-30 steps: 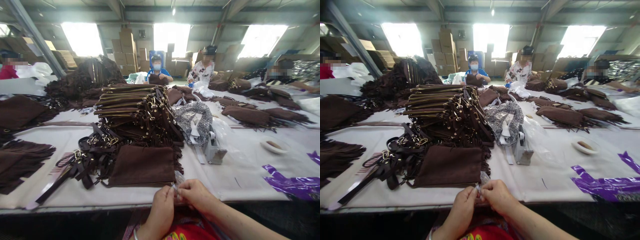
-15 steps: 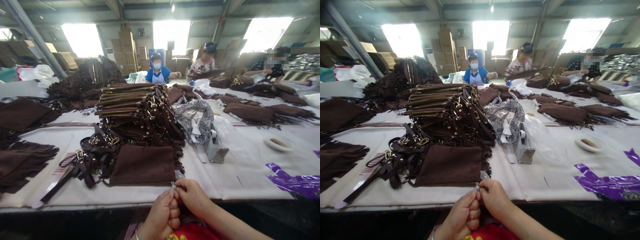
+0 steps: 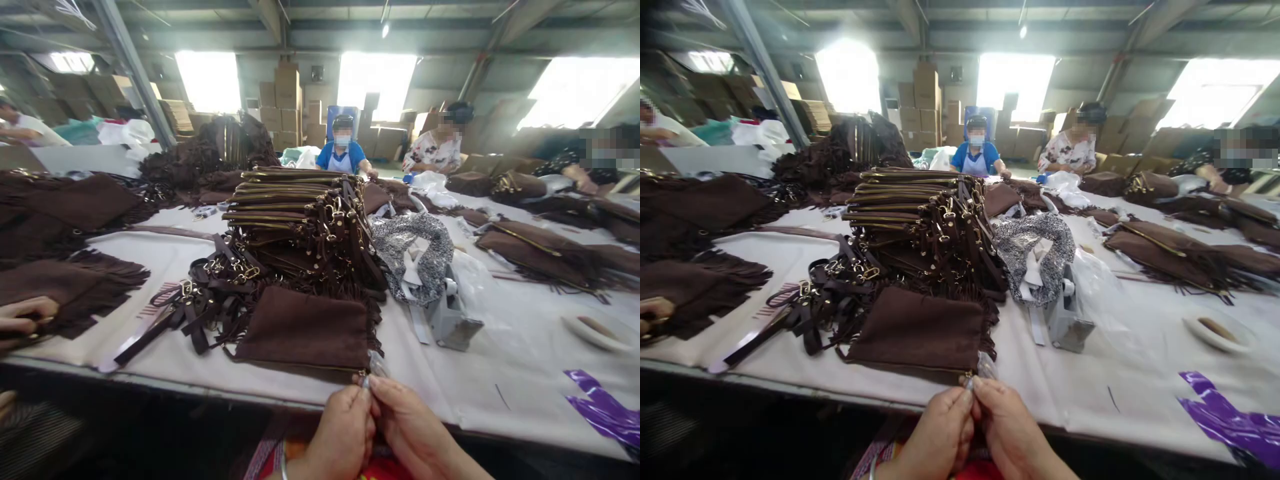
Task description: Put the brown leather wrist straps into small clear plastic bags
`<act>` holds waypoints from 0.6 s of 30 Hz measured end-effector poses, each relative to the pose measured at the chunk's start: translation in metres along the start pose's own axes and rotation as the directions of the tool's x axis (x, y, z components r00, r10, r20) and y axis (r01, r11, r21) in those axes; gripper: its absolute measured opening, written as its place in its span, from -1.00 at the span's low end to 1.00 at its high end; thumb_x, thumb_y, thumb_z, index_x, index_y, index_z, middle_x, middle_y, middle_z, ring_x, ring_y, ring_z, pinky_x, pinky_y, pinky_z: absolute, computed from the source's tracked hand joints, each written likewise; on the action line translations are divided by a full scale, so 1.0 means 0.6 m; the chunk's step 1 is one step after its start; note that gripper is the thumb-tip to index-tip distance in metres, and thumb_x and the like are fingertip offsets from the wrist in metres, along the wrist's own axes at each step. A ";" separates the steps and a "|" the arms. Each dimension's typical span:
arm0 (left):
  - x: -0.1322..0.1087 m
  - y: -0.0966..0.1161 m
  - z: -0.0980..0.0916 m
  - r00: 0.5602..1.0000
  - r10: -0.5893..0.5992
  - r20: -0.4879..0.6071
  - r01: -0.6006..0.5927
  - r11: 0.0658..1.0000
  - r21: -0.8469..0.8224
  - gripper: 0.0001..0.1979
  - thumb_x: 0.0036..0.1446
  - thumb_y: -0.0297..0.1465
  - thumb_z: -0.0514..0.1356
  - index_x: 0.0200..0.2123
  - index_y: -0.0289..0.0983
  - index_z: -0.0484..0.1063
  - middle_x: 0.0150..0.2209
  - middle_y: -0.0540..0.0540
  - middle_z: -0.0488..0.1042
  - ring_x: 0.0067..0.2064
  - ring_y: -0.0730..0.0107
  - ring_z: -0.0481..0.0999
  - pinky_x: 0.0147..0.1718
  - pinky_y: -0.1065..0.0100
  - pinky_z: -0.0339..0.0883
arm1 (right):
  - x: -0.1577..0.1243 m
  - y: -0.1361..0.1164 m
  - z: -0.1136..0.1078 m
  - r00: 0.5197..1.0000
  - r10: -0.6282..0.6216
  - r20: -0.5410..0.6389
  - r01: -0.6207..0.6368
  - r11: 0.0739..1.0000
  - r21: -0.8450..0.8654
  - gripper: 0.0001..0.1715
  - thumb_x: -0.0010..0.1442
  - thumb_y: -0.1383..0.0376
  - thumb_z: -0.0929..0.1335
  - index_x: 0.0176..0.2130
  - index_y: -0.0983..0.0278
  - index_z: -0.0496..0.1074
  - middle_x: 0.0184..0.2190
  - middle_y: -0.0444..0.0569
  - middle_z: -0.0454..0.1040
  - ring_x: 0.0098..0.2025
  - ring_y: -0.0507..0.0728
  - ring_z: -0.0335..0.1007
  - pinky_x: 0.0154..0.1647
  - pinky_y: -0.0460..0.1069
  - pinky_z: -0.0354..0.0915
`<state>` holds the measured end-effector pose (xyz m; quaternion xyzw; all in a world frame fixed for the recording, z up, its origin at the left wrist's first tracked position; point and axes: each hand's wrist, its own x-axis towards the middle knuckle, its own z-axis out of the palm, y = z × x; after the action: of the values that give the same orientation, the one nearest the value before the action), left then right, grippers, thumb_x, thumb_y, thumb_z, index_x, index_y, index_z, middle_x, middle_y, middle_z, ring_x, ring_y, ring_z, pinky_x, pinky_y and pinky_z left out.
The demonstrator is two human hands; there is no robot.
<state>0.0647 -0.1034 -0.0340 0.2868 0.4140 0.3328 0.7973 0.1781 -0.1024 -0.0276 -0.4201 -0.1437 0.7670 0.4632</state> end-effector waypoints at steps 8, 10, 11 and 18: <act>0.001 0.029 -0.017 0.869 -0.028 0.493 0.276 0.856 -0.437 -0.59 -0.03 -0.10 0.34 -0.41 -0.22 0.22 -0.74 0.27 -0.01 -0.75 0.71 -0.28 -0.77 0.56 -0.33 | 0.007 -0.009 0.033 0.988 0.117 0.104 -0.142 0.951 0.275 -0.66 -0.04 0.21 0.54 -0.27 0.36 0.54 -0.29 0.03 0.59 -0.32 0.04 0.46 -0.28 -0.11 0.31; 0.000 0.031 -0.025 0.850 -0.036 0.525 0.279 0.877 -0.390 -0.61 -0.02 -0.12 0.34 -0.42 -0.26 0.27 -0.74 0.24 0.05 -0.77 0.72 -0.14 -0.78 0.58 -0.22 | 0.006 -0.011 0.034 0.993 0.041 0.112 -0.069 0.963 0.260 -0.69 -0.05 0.21 0.54 -0.33 0.35 0.53 -0.29 0.01 0.59 -0.30 0.05 0.47 -0.25 -0.10 0.33; -0.001 0.032 -0.030 0.859 -0.050 0.509 0.255 0.904 -0.342 -0.61 -0.01 -0.10 0.33 -0.42 -0.29 0.31 -0.74 0.20 0.13 -0.77 0.69 0.01 -0.77 0.59 -0.10 | 0.005 -0.013 0.033 0.994 0.012 0.109 -0.039 0.969 0.243 -0.69 -0.03 0.19 0.54 -0.33 0.35 0.53 -0.31 0.01 0.59 -0.30 0.06 0.47 -0.25 -0.08 0.34; 0.001 0.082 -0.060 0.989 -0.136 -0.053 0.090 0.856 -0.509 -0.57 0.12 -0.13 0.25 -0.17 -0.42 0.46 -0.24 -0.25 0.59 -0.25 0.27 0.60 -0.27 0.30 0.50 | -0.009 -0.059 0.014 0.993 -0.041 0.109 0.015 0.974 0.225 -0.76 0.06 0.22 0.47 -0.32 0.36 0.51 -0.32 0.01 0.60 -0.20 0.14 0.52 -0.15 0.00 0.36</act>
<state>0.0200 -0.0662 -0.0158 0.0284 0.3629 0.3944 0.8438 0.1937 -0.0870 0.0019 -0.3189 -0.0881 0.7943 0.5094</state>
